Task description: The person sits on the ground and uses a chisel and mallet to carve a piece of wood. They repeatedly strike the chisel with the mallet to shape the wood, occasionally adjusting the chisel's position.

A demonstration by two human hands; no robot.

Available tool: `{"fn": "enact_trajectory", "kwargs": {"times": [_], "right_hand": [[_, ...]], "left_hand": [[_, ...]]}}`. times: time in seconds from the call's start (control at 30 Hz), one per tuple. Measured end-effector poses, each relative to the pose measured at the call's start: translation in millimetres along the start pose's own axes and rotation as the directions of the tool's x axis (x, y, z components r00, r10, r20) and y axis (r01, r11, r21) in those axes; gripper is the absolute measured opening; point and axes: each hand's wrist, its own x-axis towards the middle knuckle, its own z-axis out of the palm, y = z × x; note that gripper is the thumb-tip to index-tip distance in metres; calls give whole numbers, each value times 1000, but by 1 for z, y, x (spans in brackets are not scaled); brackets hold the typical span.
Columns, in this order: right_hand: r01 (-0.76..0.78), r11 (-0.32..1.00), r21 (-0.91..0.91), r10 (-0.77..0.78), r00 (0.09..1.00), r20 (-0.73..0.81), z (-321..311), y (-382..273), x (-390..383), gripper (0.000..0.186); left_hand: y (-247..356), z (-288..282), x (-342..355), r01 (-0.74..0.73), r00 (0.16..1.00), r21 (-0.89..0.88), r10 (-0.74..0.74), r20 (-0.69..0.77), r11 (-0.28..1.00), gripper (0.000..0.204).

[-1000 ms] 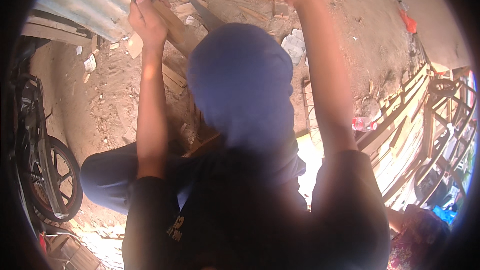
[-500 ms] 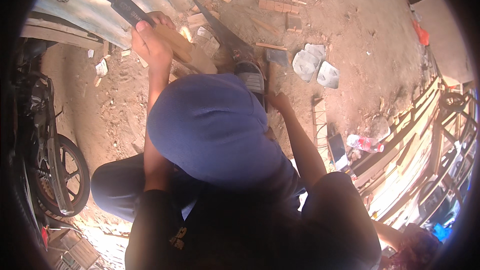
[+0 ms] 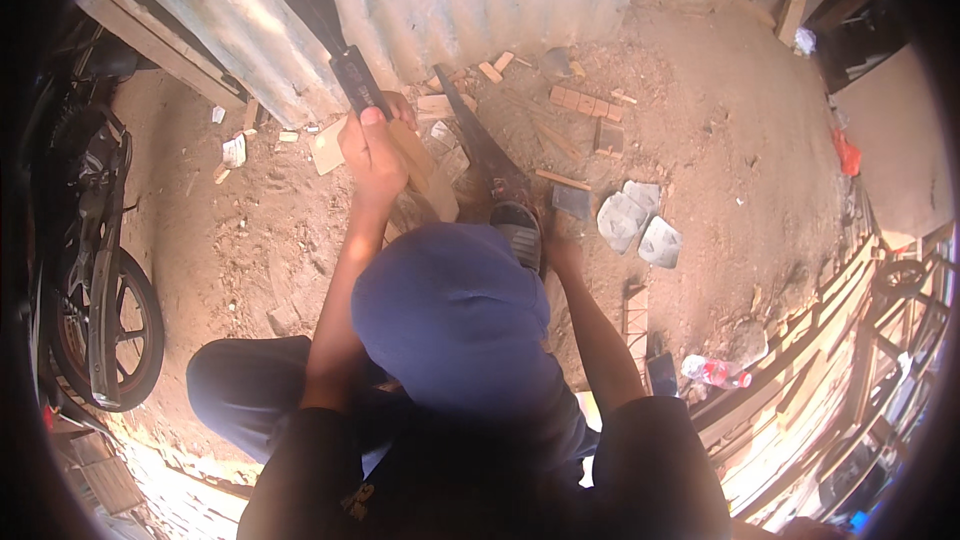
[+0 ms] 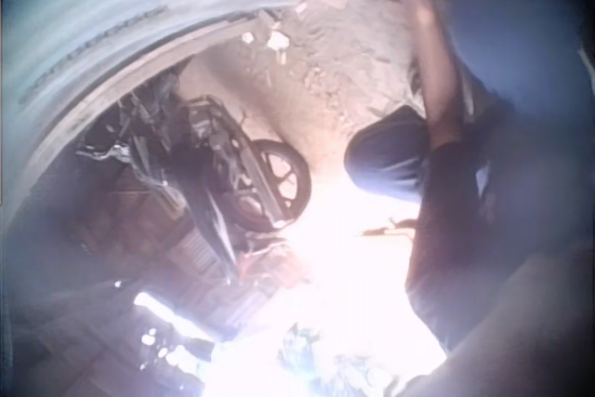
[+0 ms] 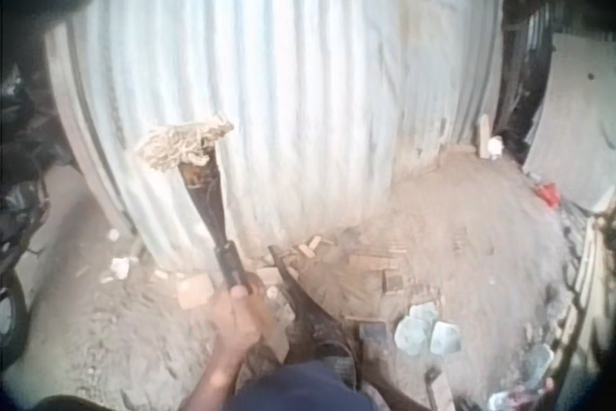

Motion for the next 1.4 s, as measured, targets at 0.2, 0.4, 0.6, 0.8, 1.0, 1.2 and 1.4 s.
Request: {"fn": "enact_trajectory", "kwargs": {"times": [0.2,0.4,0.6,0.8,1.0,1.2,1.4], "right_hand": [[-233,686,690,7,950,313,-30,1,25,43],[-607,131,783,-164,766,621,-99,-30,28,16],[21,746,665,-253,933,255,-265,-122,-131,34],[704,589,397,-621,709,-334,-421,-237,-290,41],[864,489,122,-731,482,-483,-444,-306,-349,42],[796,605,14,-789,601,-128,-448,-291,-358,38],[811,584,-8,-716,511,-477,-450,-325,-389,43]], "left_hand": [[-2,-7,2,-6,999,-5,6,32,1000,39],[-1,-3,2,36,999,-74,-37,-4,997,35],[2,-3,6,40,999,-74,-38,20,996,42],[4,-5,5,32,999,-24,-31,25,999,41],[2,-6,5,-14,1000,-32,14,-5,999,38],[-6,-13,8,50,998,-173,-53,-14,984,37],[-9,-11,4,0,1000,-91,2,20,996,37]]}}
